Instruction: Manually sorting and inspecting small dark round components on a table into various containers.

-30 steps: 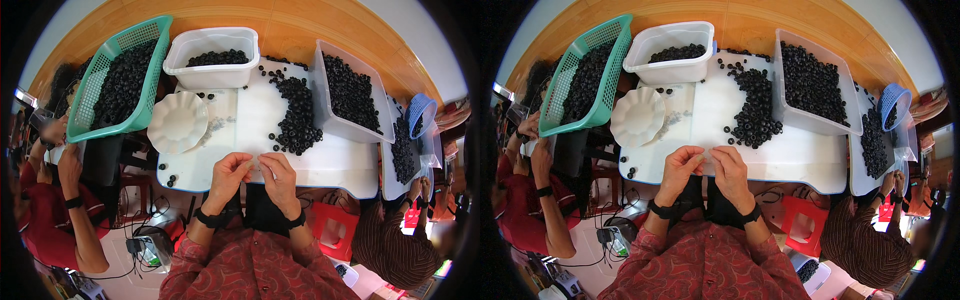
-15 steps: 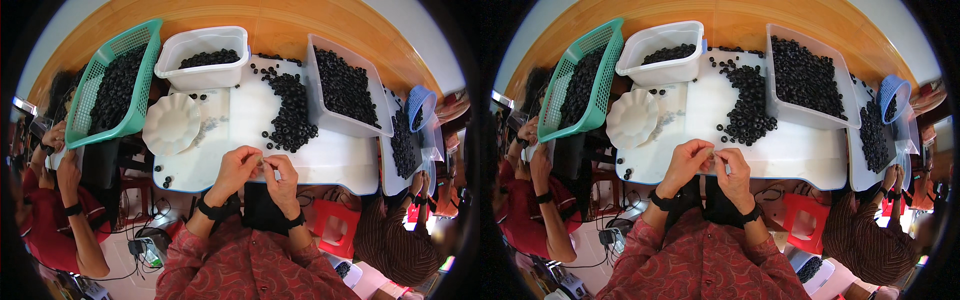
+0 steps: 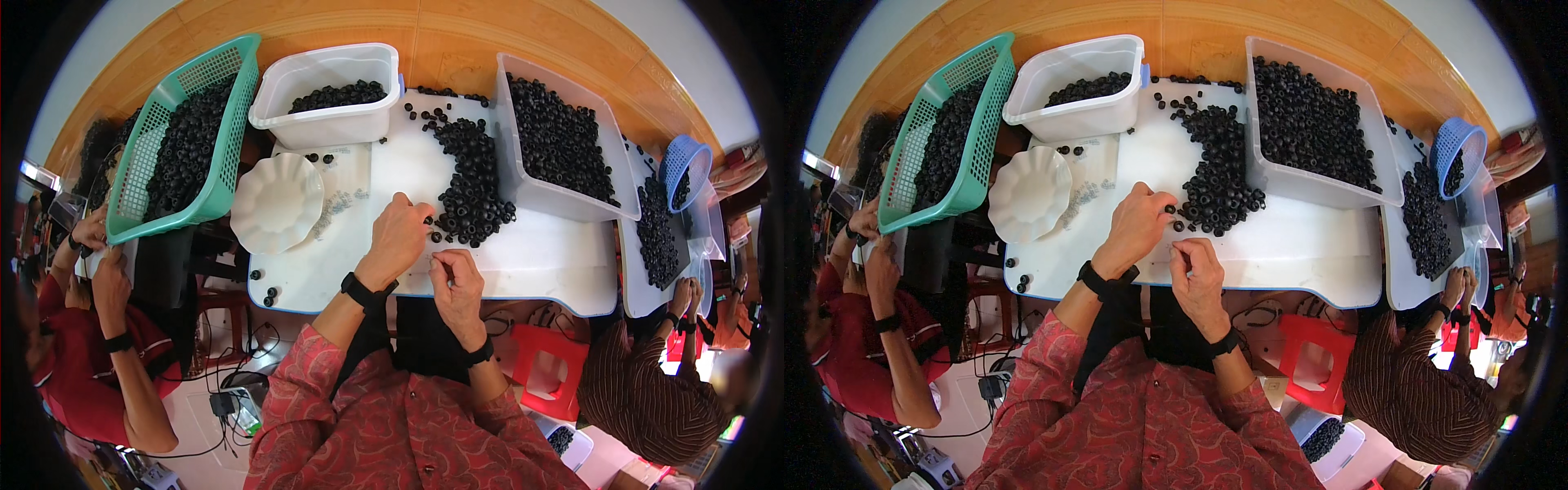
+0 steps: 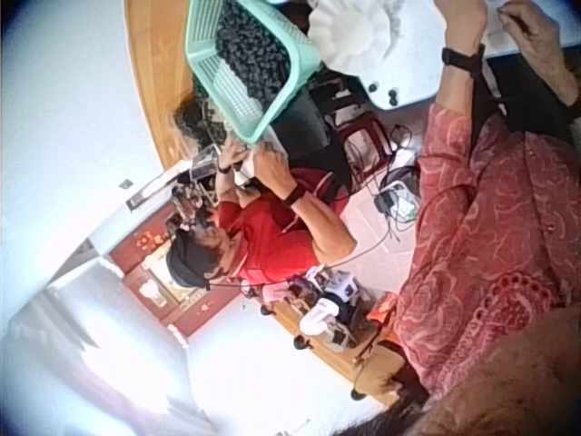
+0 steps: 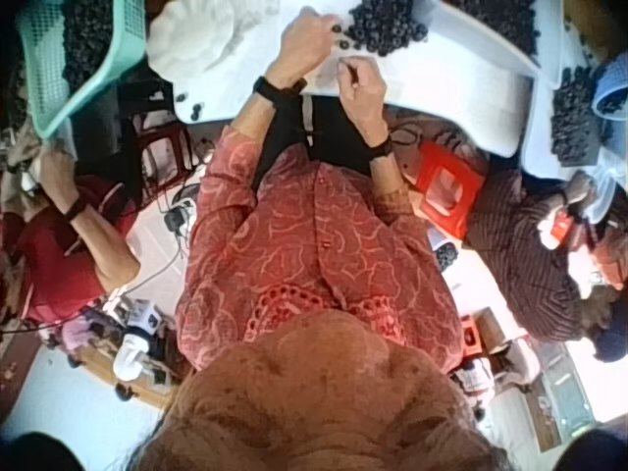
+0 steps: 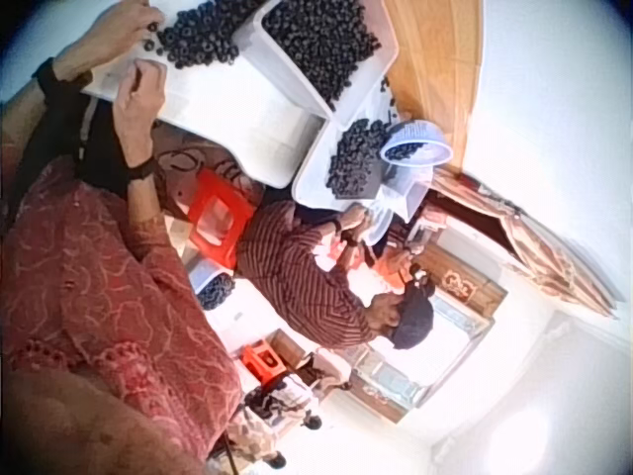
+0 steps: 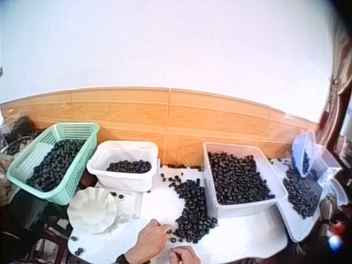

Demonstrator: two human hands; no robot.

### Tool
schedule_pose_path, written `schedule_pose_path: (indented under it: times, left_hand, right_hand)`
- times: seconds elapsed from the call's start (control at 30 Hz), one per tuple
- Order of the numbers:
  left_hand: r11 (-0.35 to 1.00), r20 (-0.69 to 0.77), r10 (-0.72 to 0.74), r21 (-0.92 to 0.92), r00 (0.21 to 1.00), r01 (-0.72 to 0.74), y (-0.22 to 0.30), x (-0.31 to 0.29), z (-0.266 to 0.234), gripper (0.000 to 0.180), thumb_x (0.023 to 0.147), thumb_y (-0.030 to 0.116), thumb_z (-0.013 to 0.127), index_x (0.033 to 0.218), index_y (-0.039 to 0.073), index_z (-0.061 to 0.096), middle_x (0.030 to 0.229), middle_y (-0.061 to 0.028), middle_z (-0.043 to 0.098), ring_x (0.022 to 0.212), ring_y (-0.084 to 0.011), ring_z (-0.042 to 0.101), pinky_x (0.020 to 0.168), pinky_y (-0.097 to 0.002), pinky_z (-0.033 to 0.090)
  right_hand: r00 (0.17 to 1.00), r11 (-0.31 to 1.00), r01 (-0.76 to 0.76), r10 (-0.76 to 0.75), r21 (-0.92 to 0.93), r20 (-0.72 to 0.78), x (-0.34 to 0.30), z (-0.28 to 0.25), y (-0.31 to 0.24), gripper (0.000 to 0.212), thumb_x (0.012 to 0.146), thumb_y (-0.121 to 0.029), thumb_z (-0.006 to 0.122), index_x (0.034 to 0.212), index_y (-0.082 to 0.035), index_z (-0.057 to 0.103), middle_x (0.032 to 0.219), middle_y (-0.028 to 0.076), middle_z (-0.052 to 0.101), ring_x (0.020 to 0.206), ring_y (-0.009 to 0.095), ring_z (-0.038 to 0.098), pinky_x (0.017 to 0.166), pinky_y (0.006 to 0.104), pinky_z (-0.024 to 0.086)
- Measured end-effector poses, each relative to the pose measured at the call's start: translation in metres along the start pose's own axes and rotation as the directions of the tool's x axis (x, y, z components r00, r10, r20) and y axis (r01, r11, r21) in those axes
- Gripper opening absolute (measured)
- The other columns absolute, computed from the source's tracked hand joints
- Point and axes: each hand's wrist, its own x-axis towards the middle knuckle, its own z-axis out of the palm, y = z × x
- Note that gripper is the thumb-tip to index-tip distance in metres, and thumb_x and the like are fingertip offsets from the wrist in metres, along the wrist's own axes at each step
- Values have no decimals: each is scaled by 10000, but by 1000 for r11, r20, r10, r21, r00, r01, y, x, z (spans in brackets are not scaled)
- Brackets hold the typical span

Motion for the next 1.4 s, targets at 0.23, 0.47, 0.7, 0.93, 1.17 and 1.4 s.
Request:
schedule_pose_path:
  times: [0.23, 0.47, 0.7, 0.93, 1.17, 1.4]
  left_hand:
    - [853, 127, -57, -510, 990, 114, -17, -9, -12, 245, 871, 71, 675, 1108, 10, 665, 969, -140, 657, 840, -236, 663, 756, -341, 547]
    - [41, 230, -82, -971, 970, 234, -12, -62, -29, 262, 979, 51, 532, 1212, -56, 587, 1020, -137, 671, 818, -160, 666, 744, -301, 565]
    - [-116, 207, -95, -974, 974, 195, -14, -92, -24, 274, 1020, 128, 472, 1219, -36, 564, 1005, -141, 674, 749, -153, 647, 685, -291, 555]
    - [-160, 148, -136, -979, 980, 125, -11, -104, -16, 256, 1026, 114, 474, 1220, -29, 559, 968, -126, 668, 784, -144, 628, 720, -289, 549]
    - [-167, 144, -150, -979, 978, 119, -8, -113, -14, 245, 1016, 135, 511, 1180, -26, 599, 895, -55, 619, 769, -122, 576, 713, -259, 494]
    - [-135, 135, -157, -984, 978, 114, -9, -115, -14, 258, 1017, 141, 515, 1192, -29, 599, 855, -43, 605, 766, -118, 564, 715, -254, 484]
  right_hand:
    - [1000, 1000, 1, -1, 16, -10, -1, 1, 3, 119, 853, 50, 633, 964, 18, 606, 904, 123, 611, 653, 182, 622, 562, 277, 514]
    - [1000, 999, -6, 7, 42, -29, -3, 3, 1, 115, 859, 46, 638, 967, 18, 614, 908, 119, 612, 670, 174, 626, 575, 272, 517]
    - [991, 952, -129, 131, 277, 11, -12, 1, -26, 93, 885, 38, 631, 976, 21, 631, 937, 98, 623, 720, 136, 634, 616, 249, 506]
    - [991, 927, -132, 125, 350, 42, -11, 2, -54, 99, 889, 16, 647, 988, 19, 640, 961, 92, 622, 764, 127, 628, 659, 239, 506]
    - [997, 956, -54, 38, 290, 63, -9, 5, -58, 97, 890, 12, 649, 987, 11, 648, 968, 96, 618, 781, 132, 625, 670, 240, 511]
    - [994, 963, -50, 24, 264, 103, -10, 5, -61, 90, 892, 5, 653, 981, 17, 648, 980, 109, 610, 792, 151, 641, 674, 254, 532]
